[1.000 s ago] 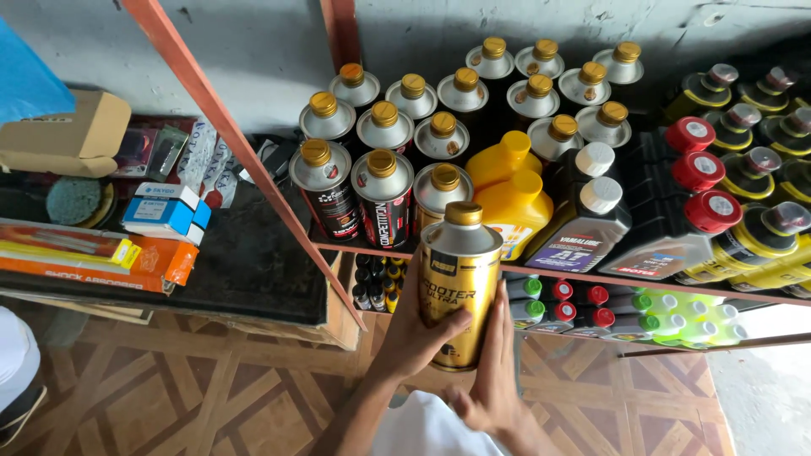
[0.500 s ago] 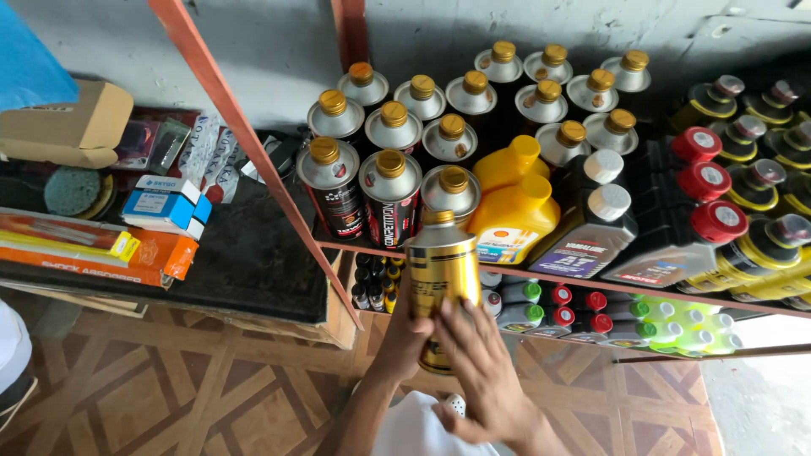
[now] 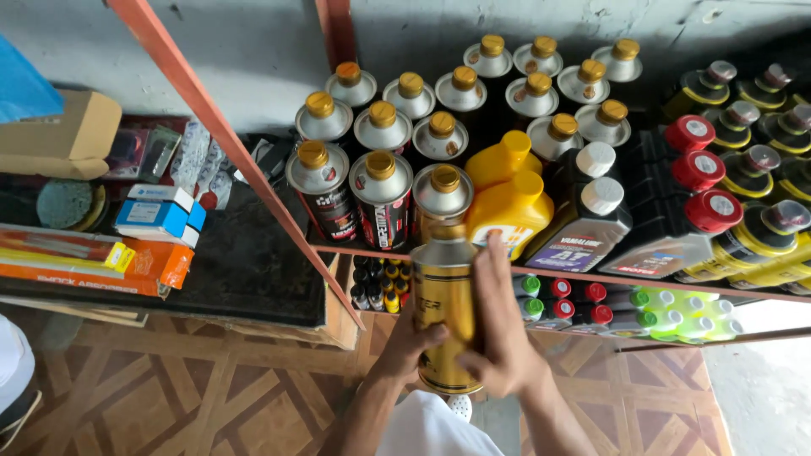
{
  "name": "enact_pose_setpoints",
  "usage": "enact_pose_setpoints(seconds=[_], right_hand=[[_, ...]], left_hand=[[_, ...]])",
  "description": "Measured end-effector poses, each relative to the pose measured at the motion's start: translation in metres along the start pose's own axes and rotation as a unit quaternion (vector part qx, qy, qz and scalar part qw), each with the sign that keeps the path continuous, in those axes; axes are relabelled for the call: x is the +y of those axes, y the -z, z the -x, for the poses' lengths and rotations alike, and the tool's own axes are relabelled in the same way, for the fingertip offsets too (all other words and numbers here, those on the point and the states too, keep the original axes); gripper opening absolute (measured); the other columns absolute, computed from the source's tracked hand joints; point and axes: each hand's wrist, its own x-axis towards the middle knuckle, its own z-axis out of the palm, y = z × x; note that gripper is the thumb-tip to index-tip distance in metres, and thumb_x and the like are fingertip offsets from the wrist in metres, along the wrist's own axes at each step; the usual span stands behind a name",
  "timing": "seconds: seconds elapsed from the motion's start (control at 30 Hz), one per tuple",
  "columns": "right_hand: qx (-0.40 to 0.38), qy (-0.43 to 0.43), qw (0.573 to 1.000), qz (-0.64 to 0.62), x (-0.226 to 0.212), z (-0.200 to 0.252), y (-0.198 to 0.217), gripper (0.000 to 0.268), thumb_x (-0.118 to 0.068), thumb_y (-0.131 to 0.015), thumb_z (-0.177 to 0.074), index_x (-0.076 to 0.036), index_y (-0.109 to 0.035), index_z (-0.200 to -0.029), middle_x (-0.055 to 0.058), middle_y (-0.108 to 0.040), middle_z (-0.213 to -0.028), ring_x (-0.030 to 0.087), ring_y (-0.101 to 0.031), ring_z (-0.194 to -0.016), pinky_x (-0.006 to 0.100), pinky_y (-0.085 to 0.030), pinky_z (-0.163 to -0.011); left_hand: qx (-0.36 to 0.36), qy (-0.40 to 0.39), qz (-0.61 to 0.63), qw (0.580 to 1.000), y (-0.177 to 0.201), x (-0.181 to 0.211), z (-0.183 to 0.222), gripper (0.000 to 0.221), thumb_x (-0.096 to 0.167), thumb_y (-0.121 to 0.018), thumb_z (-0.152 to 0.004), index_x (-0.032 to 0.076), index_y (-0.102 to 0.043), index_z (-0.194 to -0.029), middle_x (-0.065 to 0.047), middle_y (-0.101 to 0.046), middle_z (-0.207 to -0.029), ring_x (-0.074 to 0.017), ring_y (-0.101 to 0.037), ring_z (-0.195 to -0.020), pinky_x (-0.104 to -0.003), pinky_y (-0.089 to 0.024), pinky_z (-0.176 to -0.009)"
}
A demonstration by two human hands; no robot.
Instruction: Wiping down and organizing various motor oil bottles on a shelf in a workshop environment.
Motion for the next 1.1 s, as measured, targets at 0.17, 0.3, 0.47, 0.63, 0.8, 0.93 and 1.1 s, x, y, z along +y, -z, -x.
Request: enact_pose_setpoints(seconds=[0.17, 0.3, 0.47, 0.63, 0.8, 0.93, 1.1], right_hand=[[-0.025, 0.028, 0.998, 0.06, 0.008, 0.065, -0.036, 0.091, -0.037, -0.069, -0.076, 0.0, -0.041, -0.154, 0.025, -0.028, -0.166, 0.047, -0.024, -0.159, 0.065, -0.023, -0.131], [0.073, -0.083, 0.993, -0.044, 0.005, 0.082, -0.058, 0.107, -0.038, -0.081, -0.081, 0.003, -0.021, -0.159, 0.032, -0.019, -0.168, 0.047, -0.022, -0.159, 0.059, -0.023, -0.128], [0.167, -0.174, 0.956, -0.168, 0.01, 0.081, -0.066, 0.123, -0.033, -0.091, -0.066, 0.005, -0.019, -0.158, 0.027, -0.038, -0.159, 0.038, -0.05, -0.142, 0.046, -0.047, -0.116], [0.206, -0.145, 0.955, -0.159, 0.016, 0.081, -0.069, 0.122, -0.025, -0.086, -0.068, 0.006, -0.014, -0.161, 0.029, -0.037, -0.161, 0.038, -0.052, -0.142, 0.045, -0.05, -0.115], [0.239, -0.157, 0.958, -0.029, 0.013, 0.076, -0.072, 0.119, -0.022, -0.086, -0.064, 0.006, -0.019, -0.159, 0.026, -0.042, -0.154, 0.036, -0.057, -0.133, 0.044, -0.053, -0.107], [0.213, -0.096, 0.97, 0.063, 0.012, 0.074, -0.069, 0.118, -0.034, -0.085, -0.071, 0.009, -0.019, -0.158, 0.031, -0.036, -0.157, 0.043, -0.048, -0.142, 0.052, -0.042, -0.118], [0.064, 0.035, 0.99, 0.117, 0.006, 0.071, -0.049, 0.096, -0.051, -0.055, -0.088, 0.009, -0.026, -0.157, 0.035, -0.017, -0.167, 0.055, -0.017, -0.159, 0.07, -0.011, -0.131]], left_hand=[[-0.006, -0.01, 0.104, 0.995, 0.003, 0.019, -0.01, 0.081, 0.023, -0.087, -0.077, 0.007, -0.049, -0.146, -0.011, -0.066, -0.126, -0.025, -0.064, -0.109, -0.043, -0.053, -0.094], [-0.031, -0.009, 0.051, 0.998, 0.008, 0.021, -0.005, 0.083, 0.039, -0.087, -0.08, 0.007, -0.049, -0.146, -0.012, -0.062, -0.136, -0.0288, -0.058, -0.12, -0.049, -0.045, -0.1], [-0.071, -0.034, 0.085, 0.993, 0.035, -0.017, -0.011, 0.081, 0.024, -0.081, -0.083, 0.008, -0.043, -0.152, -0.01, -0.057, -0.142, -0.0253, -0.055, -0.122, -0.045, -0.042, -0.103], [-0.054, -0.068, -0.12, 0.989, -0.016, 0.029, -0.025, 0.1, 0.028, -0.079, -0.081, 0.009, -0.024, -0.163, -0.011, -0.05, -0.152, -0.0264, -0.049, -0.133, -0.044, -0.038, -0.113], [0.013, -0.056, -0.274, 0.96, -0.075, 0.077, -0.02, 0.098, 0.017, -0.072, -0.076, 0.006, -0.02, -0.158, -0.02, -0.052, -0.144, -0.0305, -0.061, -0.125, -0.041, -0.054, -0.1], [0.055, -0.075, -0.272, 0.958, -0.059, 0.063, -0.018, 0.088, 0.011, -0.075, -0.074, 0.004, -0.033, -0.151, -0.017, -0.06, -0.135, -0.0274, -0.066, -0.115, -0.037, -0.057, -0.095], [0.08, -0.05, -0.259, 0.961, -0.042, 0.054, -0.014, 0.083, 0.013, -0.074, -0.077, 0.006, -0.037, -0.151, -0.015, -0.062, -0.135, -0.0263, -0.066, -0.115, -0.037, -0.056, -0.095]])
